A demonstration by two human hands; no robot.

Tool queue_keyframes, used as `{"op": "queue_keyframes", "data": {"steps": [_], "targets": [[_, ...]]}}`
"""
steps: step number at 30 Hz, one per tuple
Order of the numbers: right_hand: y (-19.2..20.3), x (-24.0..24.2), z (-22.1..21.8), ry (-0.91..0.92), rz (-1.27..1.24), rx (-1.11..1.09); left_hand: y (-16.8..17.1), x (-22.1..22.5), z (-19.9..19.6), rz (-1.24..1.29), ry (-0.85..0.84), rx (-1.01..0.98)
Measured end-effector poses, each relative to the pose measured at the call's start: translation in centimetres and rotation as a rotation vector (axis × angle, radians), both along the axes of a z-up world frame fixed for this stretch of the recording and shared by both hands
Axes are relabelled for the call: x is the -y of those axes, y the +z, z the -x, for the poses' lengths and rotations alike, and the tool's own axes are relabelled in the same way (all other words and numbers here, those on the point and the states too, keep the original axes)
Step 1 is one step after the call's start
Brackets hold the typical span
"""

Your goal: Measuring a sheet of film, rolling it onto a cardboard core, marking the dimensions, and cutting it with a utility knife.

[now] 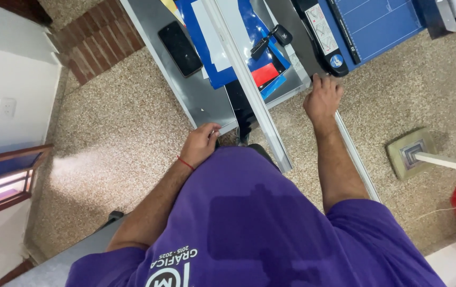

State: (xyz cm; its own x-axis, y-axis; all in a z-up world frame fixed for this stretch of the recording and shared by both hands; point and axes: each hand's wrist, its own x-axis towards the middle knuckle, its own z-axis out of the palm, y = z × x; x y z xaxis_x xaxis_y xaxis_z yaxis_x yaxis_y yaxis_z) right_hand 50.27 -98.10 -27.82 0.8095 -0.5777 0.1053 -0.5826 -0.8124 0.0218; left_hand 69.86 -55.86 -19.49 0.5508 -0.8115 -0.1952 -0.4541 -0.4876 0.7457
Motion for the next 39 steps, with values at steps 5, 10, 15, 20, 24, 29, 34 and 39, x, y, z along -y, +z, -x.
{"op": "queue_keyframes", "data": {"steps": [5, 10, 15, 20, 24, 29, 34, 39], "targets": [[0.0, 0.1, 0.0, -0.071, -0.062, 0.0, -0.8, -0.4, -0.1, 0.017, 0.023, -0.05], [6.2, -7.1, -1.4, 0.06, -0.168, 0.175, 0.5, 0.4, 0.4, 0.063, 0.134, -0.214], [12.1, -20.7, -4.8, 0.501, -0.782, 0.663, 0.6, 1.0, 1.9, 0.334, 0.398, -0.703], [12.8, -24.9, -6.3, 0.608, -0.907, 0.713, 0.3, -1.8, 3.8, 0.453, 0.49, -0.871], [12.0, -25.6, -6.7, 0.861, -0.785, 0.652, 5.3, -4.5, 6.6, 0.468, 0.553, -0.82], [11.2, -25.3, -10.5, 1.025, -0.923, 0.403, 3.9, -8.0, 11.6, 0.475, 0.784, -0.591], [-1.2, -20.3, -19.6, 0.881, -0.555, 0.096, 3.2, -10.9, 23.4, 0.349, 1.133, -0.4], [-9.5, -18.3, -26.0, 0.907, -0.274, -0.036, 3.8, -13.8, 35.9, 0.261, 1.511, -0.347]]}}
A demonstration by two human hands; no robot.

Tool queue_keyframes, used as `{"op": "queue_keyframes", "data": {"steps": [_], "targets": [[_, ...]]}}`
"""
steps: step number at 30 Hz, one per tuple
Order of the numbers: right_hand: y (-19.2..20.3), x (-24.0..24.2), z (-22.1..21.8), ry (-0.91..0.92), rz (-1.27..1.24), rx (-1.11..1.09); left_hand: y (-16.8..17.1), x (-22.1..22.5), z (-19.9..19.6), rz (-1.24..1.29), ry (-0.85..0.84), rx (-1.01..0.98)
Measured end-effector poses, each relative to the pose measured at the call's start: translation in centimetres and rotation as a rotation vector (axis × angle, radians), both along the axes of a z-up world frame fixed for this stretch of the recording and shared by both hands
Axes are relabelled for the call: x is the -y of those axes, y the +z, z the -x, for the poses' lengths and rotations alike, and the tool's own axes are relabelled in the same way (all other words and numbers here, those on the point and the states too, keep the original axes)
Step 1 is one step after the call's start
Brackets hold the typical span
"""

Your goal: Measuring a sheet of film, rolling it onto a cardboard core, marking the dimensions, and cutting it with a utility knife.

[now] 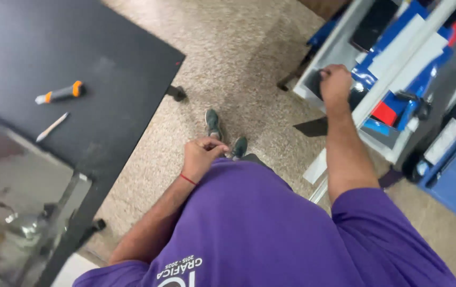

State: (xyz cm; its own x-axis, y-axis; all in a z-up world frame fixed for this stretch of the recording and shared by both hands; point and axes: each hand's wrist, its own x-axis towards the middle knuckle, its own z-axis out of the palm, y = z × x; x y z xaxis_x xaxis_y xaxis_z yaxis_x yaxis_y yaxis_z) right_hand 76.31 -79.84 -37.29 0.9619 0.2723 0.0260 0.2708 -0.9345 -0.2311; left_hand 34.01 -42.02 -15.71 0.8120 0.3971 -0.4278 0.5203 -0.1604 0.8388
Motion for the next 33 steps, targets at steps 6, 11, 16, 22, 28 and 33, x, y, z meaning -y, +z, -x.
{"op": "queue_keyframes", "data": {"steps": [6, 11, 16, 22, 28, 33], "targets": [[6.0, -5.2, 4.0, 0.329, -0.329, 0.053, 1.9, -1.0, 12.3, -0.149, 0.334, 0.359], [14.6, -27.0, 29.1, 0.632, -0.842, -0.679, 4.2, -2.3, 20.7, -0.316, 0.467, 0.438], [20.0, -36.1, 52.7, 0.708, -0.891, -1.307, 7.6, -3.6, 31.5, -0.604, 0.438, 0.407], [24.0, -41.0, 66.6, 0.937, -0.731, -1.53, 6.7, -5.4, 46.0, -1.049, 0.481, 0.112], [26.8, -46.6, 72.0, 1.145, -0.666, -1.548, 4.4, -8.6, 53.7, -0.716, 0.696, 0.128], [16.8, -57.5, 66.8, 1.466, -0.408, -0.3, 0.1, -11.5, 57.5, -0.817, 0.821, 0.002]]}}
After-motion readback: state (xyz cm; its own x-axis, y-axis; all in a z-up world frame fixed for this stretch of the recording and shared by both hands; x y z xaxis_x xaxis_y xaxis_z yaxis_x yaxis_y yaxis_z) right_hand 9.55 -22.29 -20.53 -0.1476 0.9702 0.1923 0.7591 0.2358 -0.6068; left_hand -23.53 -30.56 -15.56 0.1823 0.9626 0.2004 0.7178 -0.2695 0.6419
